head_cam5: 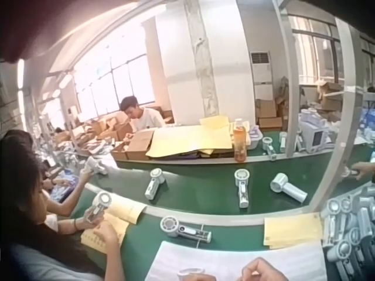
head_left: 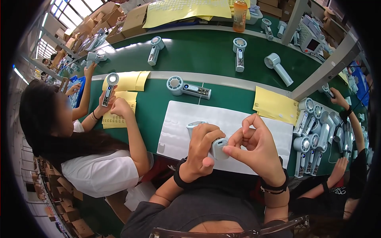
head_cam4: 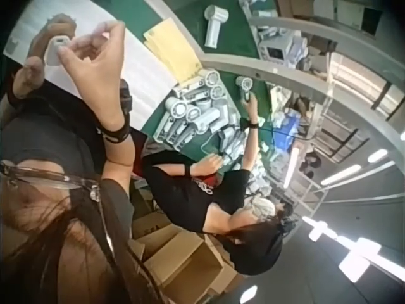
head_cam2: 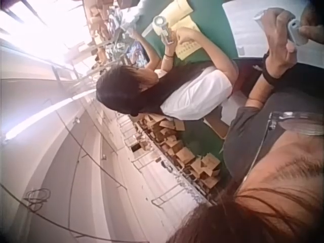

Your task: The person picks up a handheld fan, peels a sticker from a sheet, and presses it onto the base of the fan. This process is repeated for several fans, which are then placed back onto the conveyor belt.

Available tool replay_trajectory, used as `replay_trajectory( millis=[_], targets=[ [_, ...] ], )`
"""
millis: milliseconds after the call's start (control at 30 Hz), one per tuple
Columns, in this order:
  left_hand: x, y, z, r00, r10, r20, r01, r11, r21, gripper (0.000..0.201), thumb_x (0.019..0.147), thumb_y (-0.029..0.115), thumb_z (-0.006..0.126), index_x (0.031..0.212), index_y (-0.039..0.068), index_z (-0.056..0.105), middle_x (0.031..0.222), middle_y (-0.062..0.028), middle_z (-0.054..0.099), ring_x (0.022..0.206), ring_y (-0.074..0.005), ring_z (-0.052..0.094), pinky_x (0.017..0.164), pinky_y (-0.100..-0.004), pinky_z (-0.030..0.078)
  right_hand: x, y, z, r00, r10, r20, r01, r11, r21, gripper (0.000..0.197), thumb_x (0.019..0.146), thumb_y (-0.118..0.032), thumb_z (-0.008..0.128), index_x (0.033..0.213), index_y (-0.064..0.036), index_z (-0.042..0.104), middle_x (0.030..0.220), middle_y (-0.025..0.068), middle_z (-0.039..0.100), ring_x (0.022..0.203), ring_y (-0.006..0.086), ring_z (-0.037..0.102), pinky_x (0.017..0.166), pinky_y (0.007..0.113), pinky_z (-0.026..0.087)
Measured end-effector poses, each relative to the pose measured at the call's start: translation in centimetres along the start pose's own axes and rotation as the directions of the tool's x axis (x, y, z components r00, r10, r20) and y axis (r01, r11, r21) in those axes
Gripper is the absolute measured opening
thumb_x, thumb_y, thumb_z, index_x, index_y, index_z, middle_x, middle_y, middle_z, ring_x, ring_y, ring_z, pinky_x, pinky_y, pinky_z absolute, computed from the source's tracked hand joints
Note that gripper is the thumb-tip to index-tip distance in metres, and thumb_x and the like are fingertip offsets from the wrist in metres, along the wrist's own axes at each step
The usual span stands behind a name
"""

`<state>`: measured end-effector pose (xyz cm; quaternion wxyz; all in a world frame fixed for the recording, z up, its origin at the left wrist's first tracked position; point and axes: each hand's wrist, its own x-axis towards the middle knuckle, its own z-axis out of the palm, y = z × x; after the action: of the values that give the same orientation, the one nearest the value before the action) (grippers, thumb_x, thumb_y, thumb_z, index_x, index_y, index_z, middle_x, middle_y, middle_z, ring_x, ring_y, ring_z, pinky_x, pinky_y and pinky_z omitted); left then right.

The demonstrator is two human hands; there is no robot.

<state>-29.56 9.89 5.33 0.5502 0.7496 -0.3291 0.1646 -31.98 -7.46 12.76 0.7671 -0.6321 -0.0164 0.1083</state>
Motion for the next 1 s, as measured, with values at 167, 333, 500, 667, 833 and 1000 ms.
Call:
replay_trajectory(
  millis=[167,333,500,667,833,1000],
  targets=[
    [-0.1,0.1,0.1,1.0,-0.002,-0.004,0.002,1.0,-0.008,0.076,0.097,0.066,0.018,0.106,0.001,0.057,0.096,-0.0153,0.057,0.084,-0.0307,0.053,0.079,-0.0411,0.038,-0.1,0.1,0.1,1.0,-0.004,-0.009,0.004,1.0,0.026,0.043,0.08,0.001,0.075,0.098,-0.0094,0.037,0.08,0.0048,0.065,0.075,0.0076,0.059,0.069,0.023,0.046],
    [-0.1,0.0,0.1,1.0,0.002,-0.004,-0.002,1.0,-0.015,0.076,0.097,0.065,0.018,0.107,0.001,0.057,0.096,-0.0154,0.056,0.084,-0.0308,0.053,0.079,-0.0413,0.038,-0.1,-0.1,0.2,1.0,0.003,-0.003,-0.002,0.999,0.038,0.043,0.08,0.002,0.075,0.098,-0.009,0.037,0.08,0.0048,0.064,0.075,0.0075,0.058,0.069,0.023,0.046],
    [-0.1,0.2,0.0,1.0,-0.005,0.003,0.005,1.0,-0.003,0.072,0.097,0.065,0.025,0.107,0.001,0.057,0.098,-0.0152,0.056,0.085,-0.0309,0.053,0.08,-0.042,0.038,-0.4,0.1,0.5,0.999,-0.028,-0.047,0.028,1.0,-0.005,0.043,0.08,0.001,0.075,0.098,-0.0081,0.037,0.08,0.0046,0.064,0.074,0.0078,0.058,0.068,0.022,0.046],
    [0.4,0.4,-0.2,0.999,0.016,0.028,-0.017,0.999,0.046,0.055,0.091,0.055,0.051,0.107,0.002,0.057,0.098,-0.0146,0.056,0.086,-0.0315,0.052,0.08,-0.0419,0.037,-0.9,-0.6,0.9,0.99,-0.071,-0.122,0.045,0.978,-0.205,0.046,0.077,0.007,0.075,0.094,-0.0094,0.035,0.082,0.006,0.062,0.073,0.009,0.058,0.069,0.022,0.047],
    [3.4,0.4,-0.7,0.98,0.111,0.168,-0.136,0.98,0.145,0.044,0.073,0.031,0.072,0.106,0.005,0.058,0.095,-0.0121,0.054,0.086,-0.0304,0.051,0.079,-0.0411,0.037,-0.5,-1.0,-1.5,0.988,-0.015,-0.155,-0.035,0.95,-0.31,0.042,0.077,0.002,0.077,0.095,-0.0088,0.04,0.082,0.004,0.06,0.074,0.0077,0.055,0.066,0.022,0.045],
    [12.3,-1.4,1.6,0.863,0.279,0.421,-0.408,0.877,0.254,0.035,0.065,0.021,0.073,0.093,0.007,0.058,0.088,-0.0098,0.052,0.086,-0.0281,0.052,0.082,-0.0406,0.037,5.3,2.8,-10.0,0.991,-0.057,-0.123,0.028,0.975,-0.221,0.03,0.086,-0.023,0.074,0.096,-0.0055,0.052,0.083,0.0012,0.057,0.076,0.0065,0.051,0.066,0.023,0.044]
  ],
)
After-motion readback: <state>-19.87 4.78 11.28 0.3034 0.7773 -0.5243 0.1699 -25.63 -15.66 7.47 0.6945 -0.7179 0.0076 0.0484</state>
